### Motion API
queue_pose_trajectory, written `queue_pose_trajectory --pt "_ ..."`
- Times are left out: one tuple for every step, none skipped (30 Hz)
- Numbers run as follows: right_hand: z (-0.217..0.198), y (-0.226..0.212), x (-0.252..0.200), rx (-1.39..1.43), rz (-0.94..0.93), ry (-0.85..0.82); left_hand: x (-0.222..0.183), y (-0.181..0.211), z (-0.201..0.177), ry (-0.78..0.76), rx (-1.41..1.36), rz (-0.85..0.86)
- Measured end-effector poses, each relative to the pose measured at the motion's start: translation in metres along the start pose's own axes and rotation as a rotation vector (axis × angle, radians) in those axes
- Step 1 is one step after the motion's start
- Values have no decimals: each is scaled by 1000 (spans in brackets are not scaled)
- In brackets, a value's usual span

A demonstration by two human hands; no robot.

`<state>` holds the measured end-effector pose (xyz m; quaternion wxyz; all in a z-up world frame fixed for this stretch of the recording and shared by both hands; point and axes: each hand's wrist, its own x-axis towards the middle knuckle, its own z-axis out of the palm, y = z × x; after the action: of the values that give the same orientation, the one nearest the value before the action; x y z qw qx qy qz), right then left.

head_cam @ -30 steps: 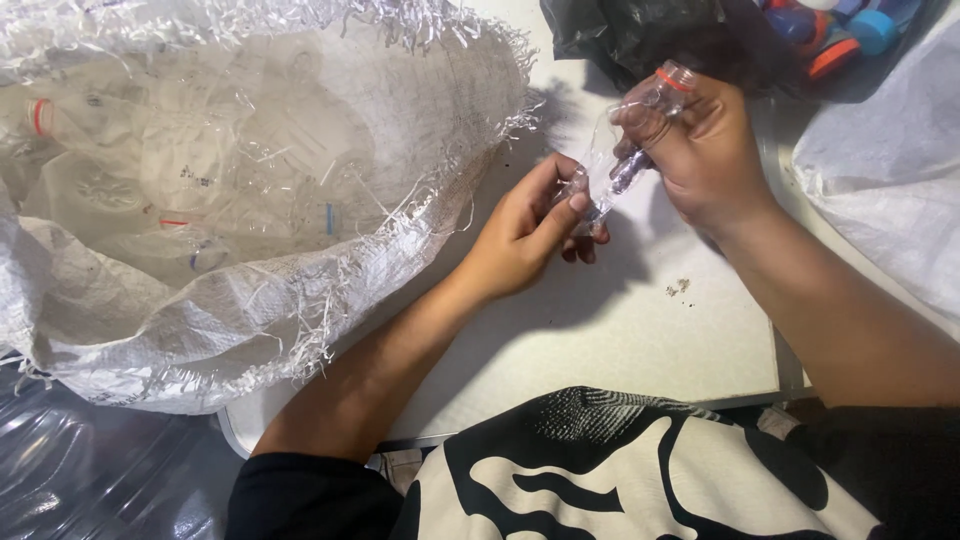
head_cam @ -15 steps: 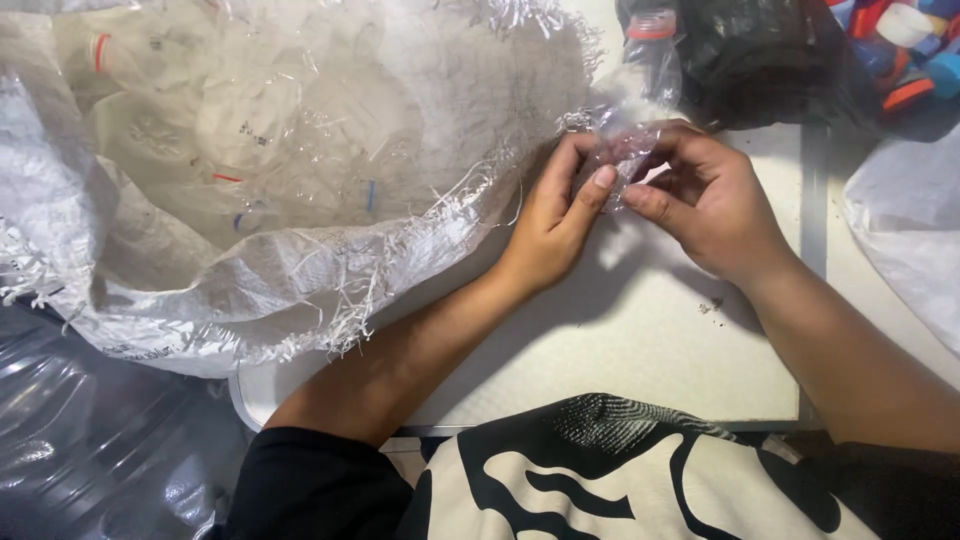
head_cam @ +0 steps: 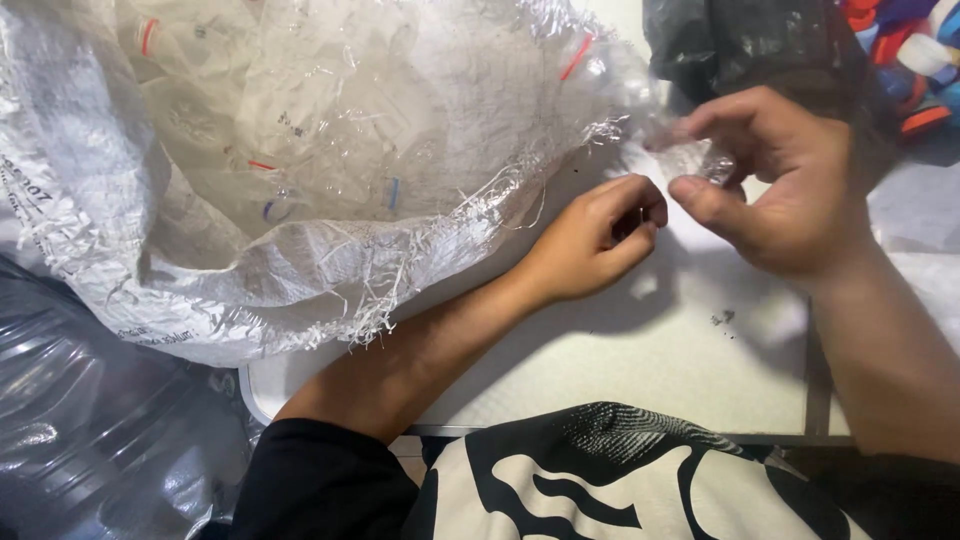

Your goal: The recorder is sorting plastic bottles and caps into bags for recycling.

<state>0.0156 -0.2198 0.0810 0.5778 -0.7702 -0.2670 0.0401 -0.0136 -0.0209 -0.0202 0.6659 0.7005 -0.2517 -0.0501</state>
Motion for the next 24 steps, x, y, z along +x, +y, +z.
queue_pose_trajectory --pt "6 -10 10 -5 -1 8 2 -1 1 -7 -1 6" --pt "14 -20 21 -80 34 -24 1 -1 2 -7 -7 14" --pt "22 -31 31 -155 68 -55 0 -1 3 -7 -14 22" --pt "33 -30 46 -151 71 -60 -2 -6 4 -4 -14 17" --pt "44 -30 61 -227 -92 -103 -3 -10 5 -56 44 -38" --pt "53 -30 79 -309 -263 -141 -1 -16 3 -114 107 -83" --pt "67 -35 92 -310 -269 -137 -1 -14 2 -115 112 -78" --pt "79 -39 106 -264 -277 -151 1 -12 1 -95 122 -23" --pt "92 -42 120 -219 -285 -165 4 -11 0 -75 131 32" --pt "104 -45 131 -220 -279 -160 4 -9 -1 -81 128 31" --pt "116 -48 143 -292 -238 -145 4 -6 -1 -105 124 -1" --pt "130 -50 154 -359 -199 -134 2 -4 -2 -125 122 -36" --pt "136 -52 155 -356 -195 -134 -1 -4 0 -126 121 -41" --pt "142 -56 158 -198 -314 -127 -2 -4 -1 -106 24 -27" --pt "148 -60 161 -39 -432 -120 -2 -3 -3 -86 -73 -14" --pt "140 -59 156 -42 -434 -120 0 -2 -4 -86 -72 -11" --pt "131 -58 151 -37 -581 -161 3 -1 -5 -88 -68 -50" --pt "126 -57 145 -18 -721 -217 2 0 -5 -83 -67 -96" --pt "114 -50 137 -13 -719 -223 3 1 -7 -76 -69 -100" --pt "103 -43 127 -19 -548 -295 2 1 -8 -121 23 -112" --pt "91 -36 117 -24 -379 -372 1 2 -9 -165 115 -123" --pt "77 -34 103 -25 -372 -374 0 -3 -6 -165 108 -125" --pt "62 -33 88 -27 -284 -339 -1 -7 -2 -118 80 -78" --pt "44 -32 73 -39 -201 -294 2 -11 1 -81 55 -19"
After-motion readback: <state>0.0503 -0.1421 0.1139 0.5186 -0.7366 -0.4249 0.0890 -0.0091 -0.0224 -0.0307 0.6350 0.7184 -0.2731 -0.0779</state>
